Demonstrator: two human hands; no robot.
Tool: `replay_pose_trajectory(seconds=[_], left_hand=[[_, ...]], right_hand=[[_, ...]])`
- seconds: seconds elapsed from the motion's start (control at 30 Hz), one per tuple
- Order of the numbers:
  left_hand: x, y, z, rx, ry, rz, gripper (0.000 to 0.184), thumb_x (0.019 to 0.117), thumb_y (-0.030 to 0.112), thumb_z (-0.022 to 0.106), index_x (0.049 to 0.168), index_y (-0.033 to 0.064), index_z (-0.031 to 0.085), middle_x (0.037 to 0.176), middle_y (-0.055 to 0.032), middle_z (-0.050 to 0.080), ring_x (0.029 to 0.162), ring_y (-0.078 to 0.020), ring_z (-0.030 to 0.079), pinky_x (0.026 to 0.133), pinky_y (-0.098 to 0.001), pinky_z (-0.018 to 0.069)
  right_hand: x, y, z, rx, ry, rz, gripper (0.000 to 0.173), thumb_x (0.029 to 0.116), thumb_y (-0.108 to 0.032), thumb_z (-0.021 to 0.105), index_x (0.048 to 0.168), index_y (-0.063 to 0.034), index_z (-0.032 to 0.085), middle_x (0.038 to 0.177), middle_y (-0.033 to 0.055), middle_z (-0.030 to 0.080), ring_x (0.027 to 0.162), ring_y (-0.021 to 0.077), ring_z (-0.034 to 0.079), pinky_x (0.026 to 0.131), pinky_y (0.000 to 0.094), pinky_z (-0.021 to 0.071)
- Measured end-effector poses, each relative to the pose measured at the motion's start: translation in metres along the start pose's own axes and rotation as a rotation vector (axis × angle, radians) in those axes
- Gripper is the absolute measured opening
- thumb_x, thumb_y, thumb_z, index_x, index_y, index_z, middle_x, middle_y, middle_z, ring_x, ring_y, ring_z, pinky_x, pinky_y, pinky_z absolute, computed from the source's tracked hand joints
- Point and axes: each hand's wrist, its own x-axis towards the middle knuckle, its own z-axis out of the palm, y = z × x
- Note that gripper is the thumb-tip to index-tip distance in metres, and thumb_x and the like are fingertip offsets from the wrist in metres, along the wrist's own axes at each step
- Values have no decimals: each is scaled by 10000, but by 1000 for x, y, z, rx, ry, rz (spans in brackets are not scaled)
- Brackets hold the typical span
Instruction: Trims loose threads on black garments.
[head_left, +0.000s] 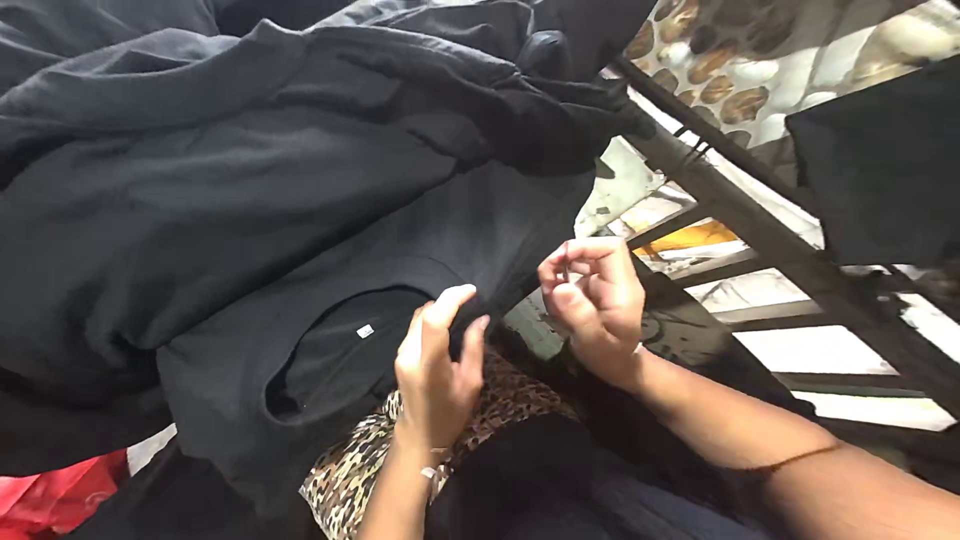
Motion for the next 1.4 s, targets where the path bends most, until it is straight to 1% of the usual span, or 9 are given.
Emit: replay_pose_trajectory(seconds=[0.17,0.53,0.67,0.8,0.9,1.0,1.1,1.23,1.4], left_hand=[[-3,9,-12,-255,54,-235,133,998,209,630,890,143,588,846,177,653,834,130,607,762,-81,517],[-11,17,-17,-203,-72,-218,161,993,197,624,885,87,578,830,124,614,804,125,573,721,-62,491],[-14,16,-17,-290,-36,-301,242,914,169,706,1066,157,518,929,182,651,892,98,617,768,-107,528],[-21,17,-13,103,-171,-109,271,973,261,659,1063,24,562,986,-6,666,984,-16,636,938,-179,500],[-26,23,0,601,-281,214,151,910,91,622,786,51,697,773,-130,725,795,-266,733,866,-414,571],[-30,21,0,706,-204,247,147,920,16,587,829,4,702,857,-181,752,850,-301,760,842,-384,599],[-32,21,-7,523,50,158,141,973,54,608,881,-25,680,838,-151,694,813,-200,675,802,-246,544],[-25,23,-10,221,171,-55,250,1005,262,631,907,41,569,756,20,547,721,63,565,726,-82,504],[-7,16,-1,449,98,-103,474,923,360,724,1064,-85,638,1044,-177,568,825,-85,569,700,-142,458]], right_hand=[[-15,5,4,-379,-96,-230,348,1042,-326,574,996,18,605,671,74,543,575,105,506,555,190,440],[-8,-8,22,-444,-148,-250,284,1003,-225,587,852,-5,687,626,65,619,500,143,555,457,255,419],[-7,-8,10,-306,-151,-142,327,1000,-289,623,906,24,639,605,31,515,513,67,449,487,174,372],[10,-17,5,-185,-151,-28,385,890,-361,737,897,9,632,598,-23,510,528,-33,437,503,102,372],[43,-30,10,-378,-640,267,527,903,-577,681,758,-72,647,586,15,527,553,156,551,513,353,414],[59,-38,22,-482,-883,322,316,993,-307,637,843,-33,687,685,102,607,703,282,640,600,462,443],[37,-19,23,21,-449,231,163,942,-63,597,791,-32,647,540,-10,502,457,55,487,444,197,405],[22,-13,33,1091,-199,930,268,1062,-97,409,850,-157,562,457,-102,449,385,-44,420,421,109,360],[19,-14,32,967,-219,974,263,1015,-60,471,799,-150,593,453,-110,421,383,-50,375,406,109,312]])
